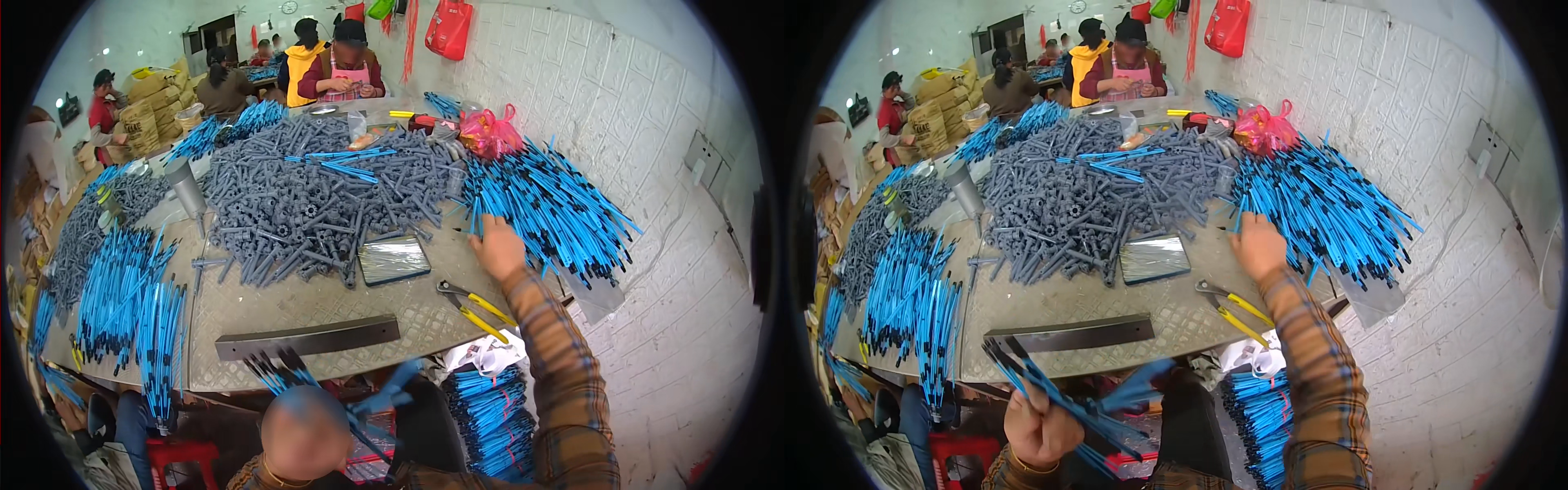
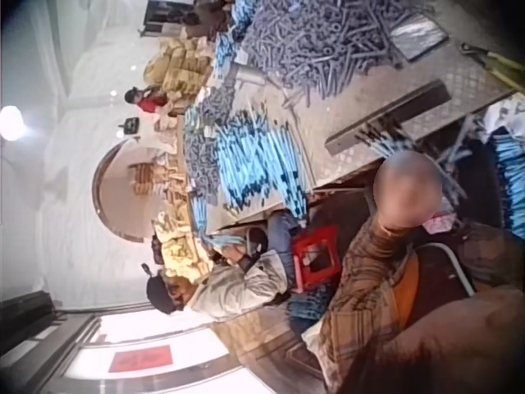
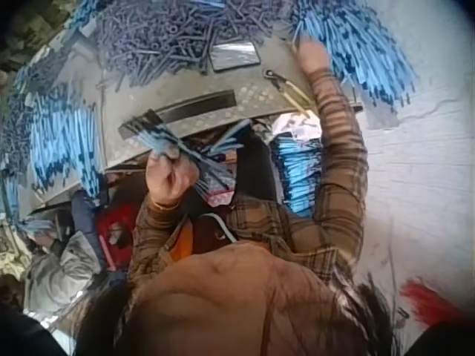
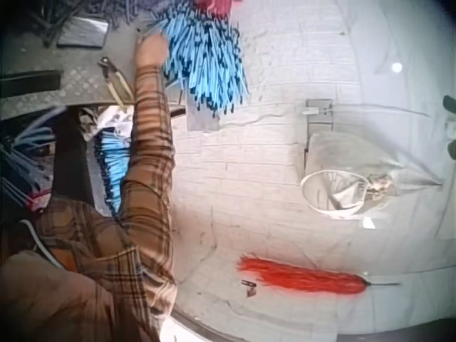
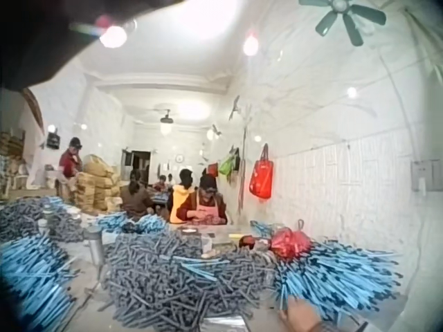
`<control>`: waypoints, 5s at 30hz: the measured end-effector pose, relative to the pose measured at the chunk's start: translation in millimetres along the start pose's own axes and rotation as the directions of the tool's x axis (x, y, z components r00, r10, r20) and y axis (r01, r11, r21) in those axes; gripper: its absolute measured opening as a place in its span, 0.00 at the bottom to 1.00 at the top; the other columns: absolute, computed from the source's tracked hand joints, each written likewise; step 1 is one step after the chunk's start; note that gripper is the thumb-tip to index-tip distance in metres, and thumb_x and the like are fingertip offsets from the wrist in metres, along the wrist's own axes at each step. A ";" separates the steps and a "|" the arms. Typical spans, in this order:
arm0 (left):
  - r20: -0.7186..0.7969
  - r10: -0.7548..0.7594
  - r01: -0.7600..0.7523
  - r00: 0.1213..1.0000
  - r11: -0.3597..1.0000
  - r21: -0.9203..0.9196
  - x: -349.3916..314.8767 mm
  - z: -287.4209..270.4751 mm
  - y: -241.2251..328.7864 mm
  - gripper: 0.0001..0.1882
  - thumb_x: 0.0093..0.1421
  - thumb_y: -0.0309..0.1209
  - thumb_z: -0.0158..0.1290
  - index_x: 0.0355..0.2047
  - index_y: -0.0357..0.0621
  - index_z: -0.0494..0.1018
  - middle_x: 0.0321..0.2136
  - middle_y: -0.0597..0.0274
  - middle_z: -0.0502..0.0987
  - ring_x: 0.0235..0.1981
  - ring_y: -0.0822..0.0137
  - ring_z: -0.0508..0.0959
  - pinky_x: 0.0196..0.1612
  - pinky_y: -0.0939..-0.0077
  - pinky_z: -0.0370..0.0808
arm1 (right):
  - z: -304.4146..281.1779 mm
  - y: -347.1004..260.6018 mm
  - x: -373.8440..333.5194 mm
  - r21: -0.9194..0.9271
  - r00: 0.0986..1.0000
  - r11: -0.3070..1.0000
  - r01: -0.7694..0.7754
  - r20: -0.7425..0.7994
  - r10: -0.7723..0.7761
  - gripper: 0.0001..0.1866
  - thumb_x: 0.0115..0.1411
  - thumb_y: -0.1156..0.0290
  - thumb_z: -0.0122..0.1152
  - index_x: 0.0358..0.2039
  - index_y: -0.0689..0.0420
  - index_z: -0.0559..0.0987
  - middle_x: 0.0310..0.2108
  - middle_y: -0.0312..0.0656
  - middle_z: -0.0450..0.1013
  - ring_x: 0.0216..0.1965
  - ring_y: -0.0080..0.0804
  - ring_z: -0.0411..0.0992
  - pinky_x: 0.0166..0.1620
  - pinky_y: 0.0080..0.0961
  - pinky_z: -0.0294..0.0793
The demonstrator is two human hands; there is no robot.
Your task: The person assembles umbrella frame components by stringing blue rods onto wire, fastening them around a plastic hub, and trimming the wire using pliers.
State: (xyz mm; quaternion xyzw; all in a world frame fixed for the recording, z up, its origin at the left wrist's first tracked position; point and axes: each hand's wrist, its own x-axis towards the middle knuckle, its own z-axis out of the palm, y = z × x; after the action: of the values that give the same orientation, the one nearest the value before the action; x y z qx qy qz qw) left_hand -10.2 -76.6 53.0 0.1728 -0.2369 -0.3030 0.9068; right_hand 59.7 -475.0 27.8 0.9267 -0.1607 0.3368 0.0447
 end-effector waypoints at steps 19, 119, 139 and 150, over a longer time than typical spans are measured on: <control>-0.166 -0.265 0.302 0.950 0.916 0.265 -0.1 21.0 -1.9 0.18 0.59 0.27 0.46 0.50 0.38 0.62 0.50 0.39 0.65 0.53 0.47 0.66 0.56 0.54 0.60 | -41.1 65.1 -42.0 0.574 0.960 0.782 -0.244 0.029 0.278 0.11 0.59 0.68 0.48 0.29 0.63 0.73 0.17 0.47 0.70 0.17 0.36 0.68 0.23 0.30 0.66; -0.169 0.035 -0.056 0.985 0.991 -0.123 9.8 2.9 9.4 0.05 0.58 0.25 0.47 0.35 0.47 0.67 0.27 0.58 0.75 0.29 0.62 0.75 0.36 0.63 0.72 | -38.9 -28.7 -62.5 0.507 0.976 0.862 -0.016 0.196 -0.097 0.12 0.59 0.66 0.48 0.37 0.60 0.71 0.32 0.50 0.73 0.31 0.47 0.72 0.34 0.35 0.72; -0.213 -0.088 0.158 0.973 0.928 0.337 7.7 10.9 25.5 0.17 0.60 0.24 0.43 0.50 0.36 0.62 0.47 0.40 0.68 0.50 0.50 0.70 0.53 0.59 0.65 | -58.6 -25.4 -19.8 0.204 0.995 0.974 0.096 -0.051 -0.087 0.09 0.57 0.71 0.49 0.37 0.59 0.67 0.14 0.48 0.67 0.16 0.46 0.68 0.19 0.40 0.64; -0.268 0.019 0.040 0.963 0.976 0.216 -0.5 2.7 34.9 0.17 0.60 0.25 0.44 0.50 0.40 0.61 0.48 0.44 0.67 0.49 0.53 0.69 0.51 0.57 0.64 | -154.7 -101.5 -121.7 0.828 0.910 0.504 0.245 -0.017 -0.414 0.10 0.49 0.75 0.56 0.16 0.56 0.66 0.16 0.39 0.59 0.15 0.32 0.59 0.20 0.25 0.57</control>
State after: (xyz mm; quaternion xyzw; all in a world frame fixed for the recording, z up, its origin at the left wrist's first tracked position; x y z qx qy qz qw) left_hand 4.3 -50.3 71.1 0.3127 -0.1428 -0.2535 0.9042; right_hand -89.2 -317.0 71.7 0.8814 0.1892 0.2708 -0.3378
